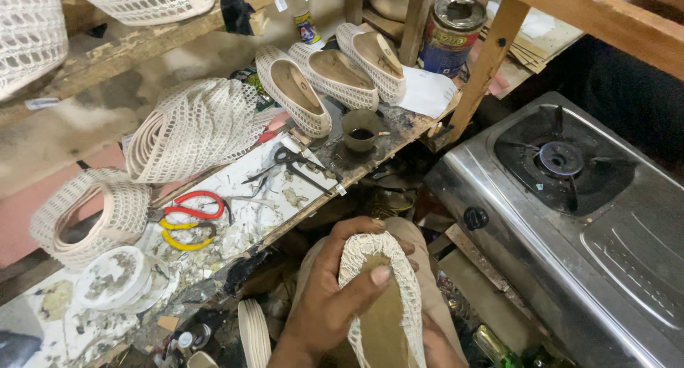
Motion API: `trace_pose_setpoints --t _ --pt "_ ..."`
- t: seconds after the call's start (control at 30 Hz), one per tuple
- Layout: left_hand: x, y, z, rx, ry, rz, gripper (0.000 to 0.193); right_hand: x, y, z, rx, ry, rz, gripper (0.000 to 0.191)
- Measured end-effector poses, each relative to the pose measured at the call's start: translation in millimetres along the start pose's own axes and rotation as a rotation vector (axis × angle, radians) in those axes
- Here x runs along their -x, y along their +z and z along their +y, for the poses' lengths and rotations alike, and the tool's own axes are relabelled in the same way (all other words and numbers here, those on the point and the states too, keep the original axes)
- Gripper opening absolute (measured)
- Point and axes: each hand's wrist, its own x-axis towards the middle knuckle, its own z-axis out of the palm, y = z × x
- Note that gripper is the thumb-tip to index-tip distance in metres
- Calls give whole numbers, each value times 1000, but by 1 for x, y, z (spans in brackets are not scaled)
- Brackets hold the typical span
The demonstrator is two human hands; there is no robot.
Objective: The person attaches a white mesh upper to a shoe sole using a hammer and a small metal tool. They repeatedly tap the mesh into place along the sole's edge, adjusting the shoe and tool as needed.
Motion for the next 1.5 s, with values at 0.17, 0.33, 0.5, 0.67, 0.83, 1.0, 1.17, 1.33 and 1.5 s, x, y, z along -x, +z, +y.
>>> trace_pose_setpoints --t 0.17,0.33,0.5,0.67,0.83,1.0,1.17,1.33,1.5 --pt "-4 -14 -1 -532 171 96 41 7 24 -51 280 -307 205 52" --pt "-15 -27 -12 -559 261 62 46 7 55 -115 823 -902 103 37" --pt "-11 -29 -13 -591 238 105 54 3 73 -152 1105 -1126 14 28" --pt "-10 -28 -6 -645 13 230 47 6 73 -151 1533 -1370 12 25" --pt "-3 -19 -4 -661 54 188 40 0 75 -169 1596 -1349 173 22" --pt "5 -16 -10 -709 371 131 37 15 78 -170 1133 -1095 245 18" --pt "2 -15 -11 -670 147 146 41 18 63 -152 1222 -1217 -95 28" --pt "-10 -15 -7 -716 0 143 48 15 51 -167 1658 -1305 -88 26" --pt "-37 -17 -26 -703 -33 69 49 0 58 -188 1943 -1385 -106 32"
